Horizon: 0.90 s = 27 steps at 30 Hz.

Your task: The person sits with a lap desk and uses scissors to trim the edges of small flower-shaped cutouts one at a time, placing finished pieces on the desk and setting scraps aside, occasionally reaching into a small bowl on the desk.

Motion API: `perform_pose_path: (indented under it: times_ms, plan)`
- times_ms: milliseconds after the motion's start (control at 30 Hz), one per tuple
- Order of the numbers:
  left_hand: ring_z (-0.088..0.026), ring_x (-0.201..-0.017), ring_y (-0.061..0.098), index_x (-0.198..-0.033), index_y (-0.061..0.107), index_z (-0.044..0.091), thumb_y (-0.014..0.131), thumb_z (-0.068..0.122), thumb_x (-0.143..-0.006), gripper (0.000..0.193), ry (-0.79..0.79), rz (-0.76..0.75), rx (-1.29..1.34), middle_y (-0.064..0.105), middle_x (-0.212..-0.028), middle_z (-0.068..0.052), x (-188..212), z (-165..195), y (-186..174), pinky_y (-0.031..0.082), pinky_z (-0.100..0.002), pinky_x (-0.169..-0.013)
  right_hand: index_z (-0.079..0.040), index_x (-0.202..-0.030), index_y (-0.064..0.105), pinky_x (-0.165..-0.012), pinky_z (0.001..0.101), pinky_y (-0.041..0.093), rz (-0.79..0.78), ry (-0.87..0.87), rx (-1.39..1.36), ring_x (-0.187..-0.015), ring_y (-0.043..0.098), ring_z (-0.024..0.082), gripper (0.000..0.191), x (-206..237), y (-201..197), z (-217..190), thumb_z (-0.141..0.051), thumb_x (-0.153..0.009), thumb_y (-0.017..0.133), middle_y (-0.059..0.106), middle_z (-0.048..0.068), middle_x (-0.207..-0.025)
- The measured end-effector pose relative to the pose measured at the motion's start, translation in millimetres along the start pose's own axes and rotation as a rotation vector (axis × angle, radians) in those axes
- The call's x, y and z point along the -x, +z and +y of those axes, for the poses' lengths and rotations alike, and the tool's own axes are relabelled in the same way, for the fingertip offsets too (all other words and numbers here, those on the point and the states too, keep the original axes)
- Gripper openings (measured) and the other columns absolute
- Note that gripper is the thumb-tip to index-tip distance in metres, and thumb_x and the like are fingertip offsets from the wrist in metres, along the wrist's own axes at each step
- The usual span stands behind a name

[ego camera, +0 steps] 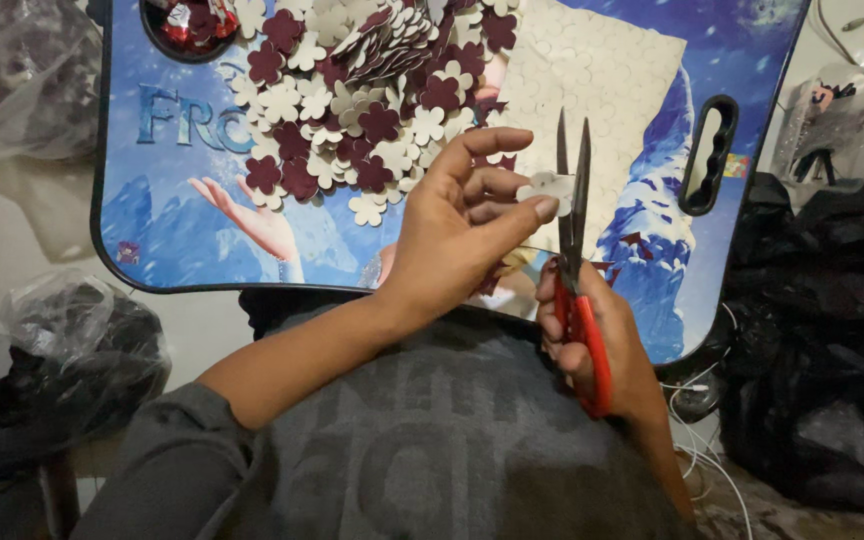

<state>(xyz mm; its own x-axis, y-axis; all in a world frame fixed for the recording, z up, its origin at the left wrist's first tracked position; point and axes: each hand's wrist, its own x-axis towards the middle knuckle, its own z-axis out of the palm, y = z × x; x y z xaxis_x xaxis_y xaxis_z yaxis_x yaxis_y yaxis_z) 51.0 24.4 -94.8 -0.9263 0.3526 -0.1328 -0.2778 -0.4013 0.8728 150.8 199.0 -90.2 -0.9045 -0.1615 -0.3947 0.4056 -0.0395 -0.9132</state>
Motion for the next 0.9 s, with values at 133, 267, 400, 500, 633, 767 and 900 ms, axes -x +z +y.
perform_pose_path:
  times_ms: [133, 267, 400, 500, 633, 767, 900]
  plan:
    - [-0.007, -0.087, 0.069, -0.138, 0.052, 0.002, 0.076, 0.004, -0.095, 0.049, 0.009, 0.008, -0.021, 0.070, -0.102, -0.006, 0.5, -1.3, -2.2, 0.055, -0.019, -0.067, -0.004, -0.118, 0.051, -0.055, 0.0222, 0.040, -0.004, -0.010, 0.057, -0.065, 0.046, 0.007, 0.106, 0.6, -0.5, 0.5, -0.090, -0.059, 0.072, 0.048, -0.001, -0.079]
    - [-0.008, -0.092, 0.070, -0.136, 0.053, 0.001, 0.076, 0.004, -0.096, 0.046, 0.047, -0.019, -0.028, 0.070, -0.104, -0.005, 2.6, -2.3, -1.2, 0.057, -0.021, -0.077, -0.002, -0.129, 0.049, -0.066, 0.0249, 0.045, -0.024, -0.054, 0.037, -0.075, 0.050, 0.010, 0.114, 2.4, 3.4, -0.5, -0.093, -0.063, 0.068, 0.049, 0.001, -0.088]
    - [-0.009, -0.095, 0.071, -0.134, 0.053, 0.001, 0.076, 0.006, -0.096, 0.045, 0.050, -0.061, -0.085, 0.071, -0.104, -0.004, 3.5, -1.3, -1.4, 0.061, -0.023, -0.085, -0.001, -0.140, 0.041, -0.076, 0.0287, 0.048, -0.033, -0.112, 0.039, -0.085, 0.051, 0.012, 0.122, -0.1, 7.2, -1.9, -0.095, -0.066, 0.064, 0.051, 0.003, -0.100]
    - [-0.009, -0.096, 0.071, -0.135, 0.053, 0.000, 0.076, 0.006, -0.096, 0.045, 0.053, -0.070, -0.096, 0.071, -0.105, -0.005, 4.4, 2.3, -0.9, 0.061, -0.023, -0.087, -0.002, -0.141, 0.041, -0.074, 0.0294, 0.046, -0.034, -0.109, 0.028, -0.082, 0.050, 0.013, 0.124, -1.6, 8.3, -2.8, -0.097, -0.063, 0.063, 0.050, 0.003, -0.096]
    - [-0.009, -0.095, 0.071, -0.140, 0.051, 0.001, 0.077, 0.006, -0.094, 0.052, 0.011, -0.079, -0.101, 0.072, -0.104, -0.007, 3.4, 11.3, -2.4, 0.060, -0.022, -0.082, -0.002, -0.129, 0.050, -0.070, 0.0284, 0.045, -0.002, -0.052, 0.037, -0.077, 0.051, 0.012, 0.122, 1.5, 9.0, -4.7, -0.100, -0.058, 0.062, 0.050, 0.001, -0.088]
    - [-0.009, -0.091, 0.073, -0.143, 0.049, 0.001, 0.078, 0.005, -0.090, 0.060, -0.035, -0.079, -0.129, 0.072, -0.099, -0.006, -0.1, 20.0, -5.8, 0.060, -0.021, -0.073, -0.004, -0.120, 0.051, -0.062, 0.0262, 0.043, -0.020, -0.008, 0.038, -0.068, 0.047, 0.011, 0.119, 1.0, 7.6, -8.1, -0.101, -0.052, 0.063, 0.047, 0.000, -0.080]
    - [-0.009, -0.086, 0.072, -0.147, 0.049, 0.000, 0.080, 0.004, -0.089, 0.066, -0.032, -0.091, -0.140, 0.068, -0.095, -0.005, -0.9, 26.2, -9.7, 0.058, -0.020, -0.071, -0.004, -0.116, 0.051, -0.057, 0.0232, 0.039, -0.037, 0.042, 0.043, -0.064, 0.045, 0.009, 0.118, 3.9, 6.3, -12.8, -0.100, -0.050, 0.064, 0.046, -0.001, -0.077]
